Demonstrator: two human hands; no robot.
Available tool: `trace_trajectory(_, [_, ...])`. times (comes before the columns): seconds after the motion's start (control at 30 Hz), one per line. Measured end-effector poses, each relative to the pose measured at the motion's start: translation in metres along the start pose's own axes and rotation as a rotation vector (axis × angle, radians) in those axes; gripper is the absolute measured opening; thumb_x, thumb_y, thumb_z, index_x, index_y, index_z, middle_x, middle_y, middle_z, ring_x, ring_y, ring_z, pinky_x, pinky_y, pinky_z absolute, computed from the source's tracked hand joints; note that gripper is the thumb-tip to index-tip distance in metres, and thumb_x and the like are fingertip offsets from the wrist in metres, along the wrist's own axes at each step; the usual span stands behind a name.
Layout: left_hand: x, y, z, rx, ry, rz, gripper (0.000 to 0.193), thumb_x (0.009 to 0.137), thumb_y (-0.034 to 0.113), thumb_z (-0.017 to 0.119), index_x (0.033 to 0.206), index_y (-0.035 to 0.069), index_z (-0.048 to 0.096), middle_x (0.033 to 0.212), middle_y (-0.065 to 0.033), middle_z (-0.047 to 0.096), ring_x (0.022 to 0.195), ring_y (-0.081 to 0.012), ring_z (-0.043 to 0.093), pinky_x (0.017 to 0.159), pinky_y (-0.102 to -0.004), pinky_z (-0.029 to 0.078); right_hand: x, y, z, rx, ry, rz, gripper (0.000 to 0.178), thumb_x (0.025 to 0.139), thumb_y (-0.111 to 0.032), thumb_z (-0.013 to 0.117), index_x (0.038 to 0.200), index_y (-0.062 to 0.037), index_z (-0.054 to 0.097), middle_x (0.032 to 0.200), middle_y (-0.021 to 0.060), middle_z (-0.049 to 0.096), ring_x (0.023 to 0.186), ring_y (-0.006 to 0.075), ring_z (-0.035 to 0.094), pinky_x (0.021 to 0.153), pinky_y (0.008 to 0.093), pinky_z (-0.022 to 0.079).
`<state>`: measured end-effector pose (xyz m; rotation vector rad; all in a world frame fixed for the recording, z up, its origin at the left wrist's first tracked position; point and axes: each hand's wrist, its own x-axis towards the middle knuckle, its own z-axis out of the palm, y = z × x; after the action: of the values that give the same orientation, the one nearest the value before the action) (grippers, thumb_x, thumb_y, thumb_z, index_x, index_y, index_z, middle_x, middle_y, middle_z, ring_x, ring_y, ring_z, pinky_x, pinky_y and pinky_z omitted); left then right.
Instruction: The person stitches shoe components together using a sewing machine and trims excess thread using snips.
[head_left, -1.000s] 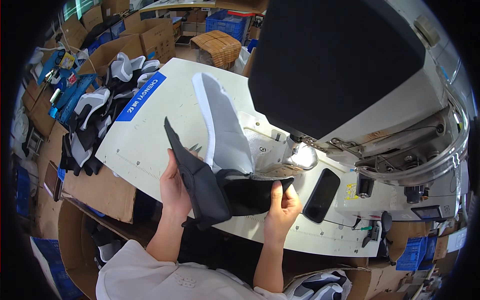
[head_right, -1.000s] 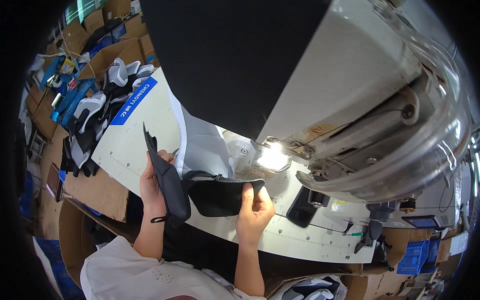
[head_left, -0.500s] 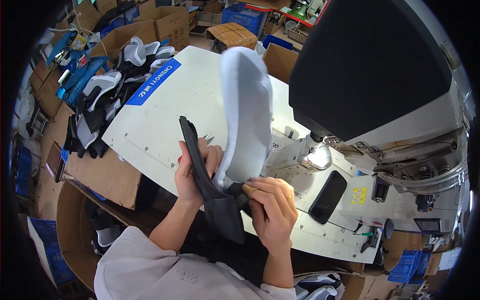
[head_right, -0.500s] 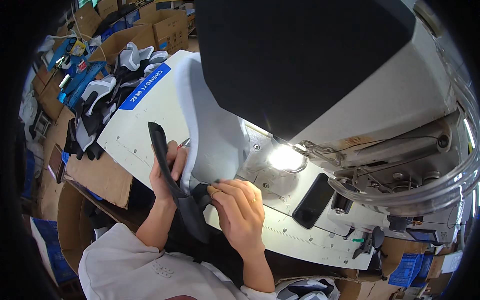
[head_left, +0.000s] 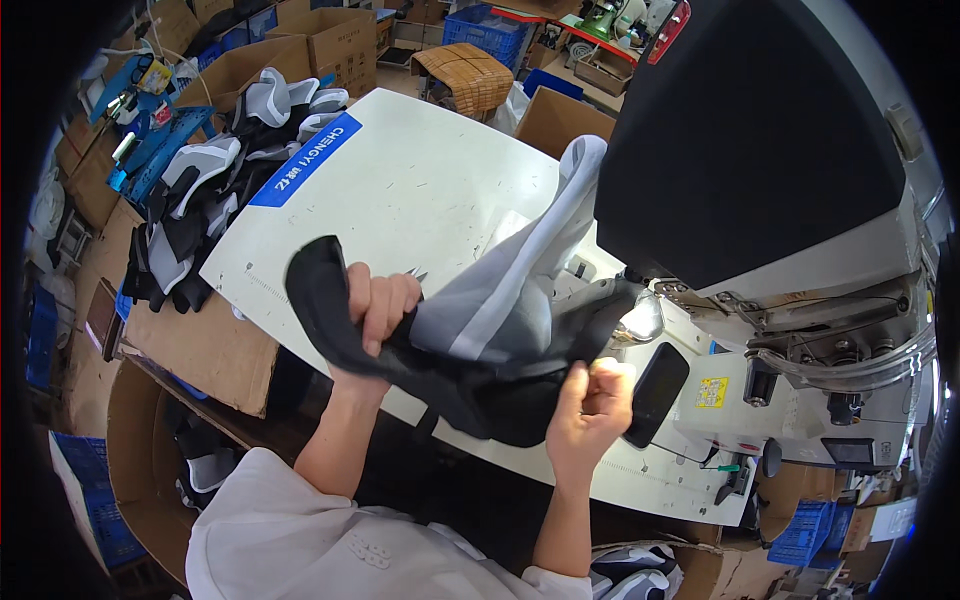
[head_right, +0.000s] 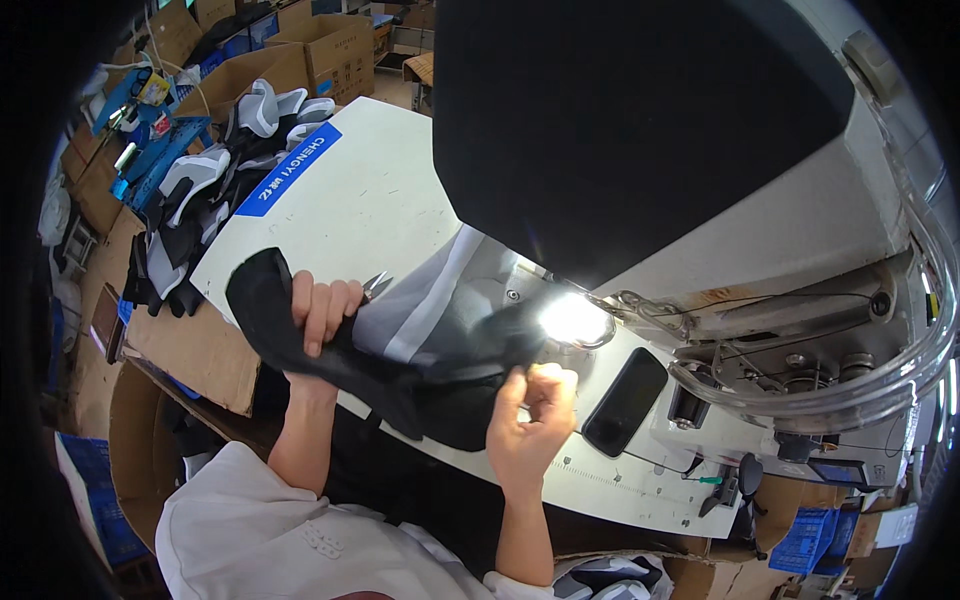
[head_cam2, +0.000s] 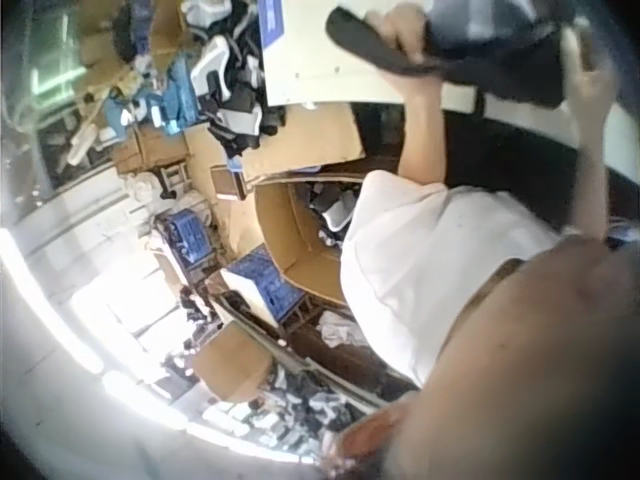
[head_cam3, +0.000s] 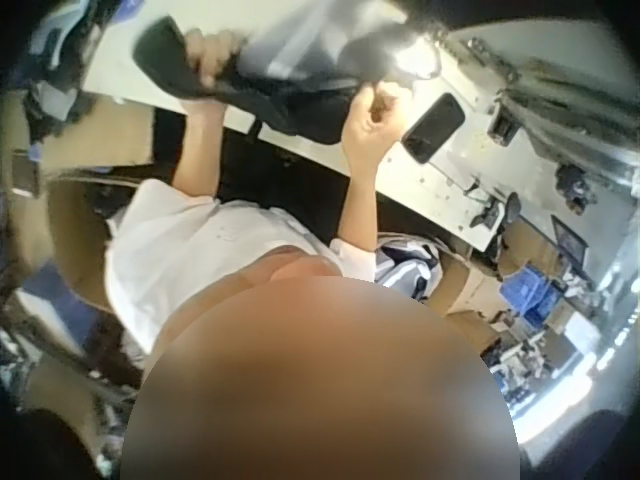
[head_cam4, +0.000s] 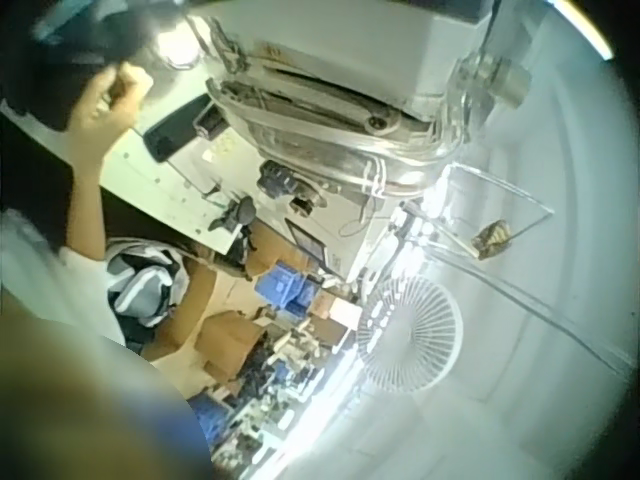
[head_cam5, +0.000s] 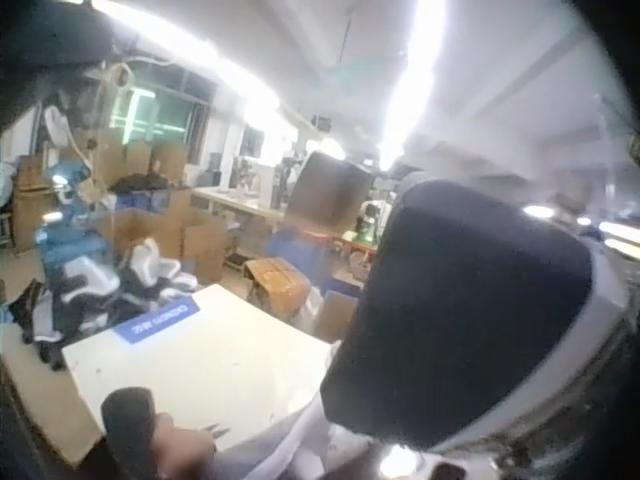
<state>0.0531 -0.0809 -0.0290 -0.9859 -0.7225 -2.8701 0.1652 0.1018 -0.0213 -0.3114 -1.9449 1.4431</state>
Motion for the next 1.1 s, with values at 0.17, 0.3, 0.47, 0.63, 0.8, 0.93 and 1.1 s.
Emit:
trace_trajectory(0.17, [-0.007,0.004,0.005,0.266,-0.072,-0.025,0.051,0.104,0.046,0.025,0.065,0.015,0.036,0.044,0.0012,0.041,0.048,-0.0109,0.03,0.058,-0.0257,0.028,0.002,-0.007,0.001,-0.043,-0.152,-0.109,0.013,0.085,0.008,0.06,0.093,0.0007,0.053,0.084,0.004,0.055,0.071,0.0087,0.056,0.065,0.0205,0.045])
trace_trajectory(0.3, [-0.01,0.0,0.015,0.402,-0.085,-0.047,0.057,0.1,0.056,0.027,0.066,0.012,0.039,0.047,-0.0052,0.047,0.048,-0.0139,0.039,0.053,-0.0266,0.032,0.009,-0.012,0.003,0.123,-0.194,-0.055,0.011,0.087,0.004,0.063,0.096,0.0018,0.059,0.091,0.0049,0.06,0.083,0.0109,0.058,0.076,0.0237,0.046])
trace_trajectory(0.47, [0.001,-0.009,0.039,0.503,-0.176,0.007,0.05,0.094,0.06,0.043,0.079,0.012,0.045,0.079,-0.0168,0.065,0.081,-0.0275,0.067,0.084,-0.036,0.049,0.017,-0.013,-0.008,0.336,-0.066,0.175,0.023,0.1,-0.016,0.052,0.096,0.0045,0.061,0.076,0.0078,0.065,0.071,0.0143,0.062,0.069,0.0251,0.049])
trace_trajectory(0.63, [0.011,-0.007,0.055,1.134,-0.572,-0.318,0.043,0.091,0.026,0.063,0.123,-0.001,0.052,0.095,-0.0208,0.065,0.086,-0.0407,0.063,0.072,-0.0393,0.051,0.027,-0.006,-0.025,0.196,0.01,0.173,0.011,0.097,-0.008,0.057,0.09,0.0008,0.056,0.068,0.0027,0.062,0.053,0.0022,0.049,0.047,0.0172,0.036])
trace_trajectory(0.8, [0.024,-0.015,0.071,1.237,-0.478,-0.304,0.041,0.092,0.027,0.063,0.117,-0.003,0.056,0.087,-0.0225,0.066,0.08,-0.0418,0.064,0.065,-0.0384,0.051,0.019,-0.001,-0.027,0.072,0.124,0.132,0.037,0.092,0.003,0.057,0.124,0.0014,0.038,0.103,0.0133,0.061,0.092,0.0146,0.063,0.075,0.0225,0.051])
trace_trajectory(0.93, [0.033,-0.018,0.064,1.257,-0.396,-0.576,0.042,0.093,0.031,0.064,0.108,-0.008,0.06,0.078,-0.0243,0.065,0.073,-0.0327,0.069,0.063,-0.0319,0.05,0.019,-0.009,-0.026,0.078,0.071,0.012,0.044,0.089,0.009,0.059,0.125,-0.0003,0.036,0.112,0.0176,0.056,0.097,0.0187,0.062,0.079,0.0242,0.051])
trace_trajectory(1.1, [0.037,-0.022,0.066,0.982,-0.399,-0.594,0.035,0.094,0.025,0.062,0.107,-0.008,0.061,0.079,-0.0123,0.068,0.069,-0.0129,0.062,0.066,-0.0272,0.05,0.021,-0.005,-0.027,-0.007,0.087,-0.058,0.04,0.089,0.01,0.059,0.122,-0.0012,0.04,0.093,0.0117,0.065,0.085,0.0101,0.062,0.072,0.0178,0.047])
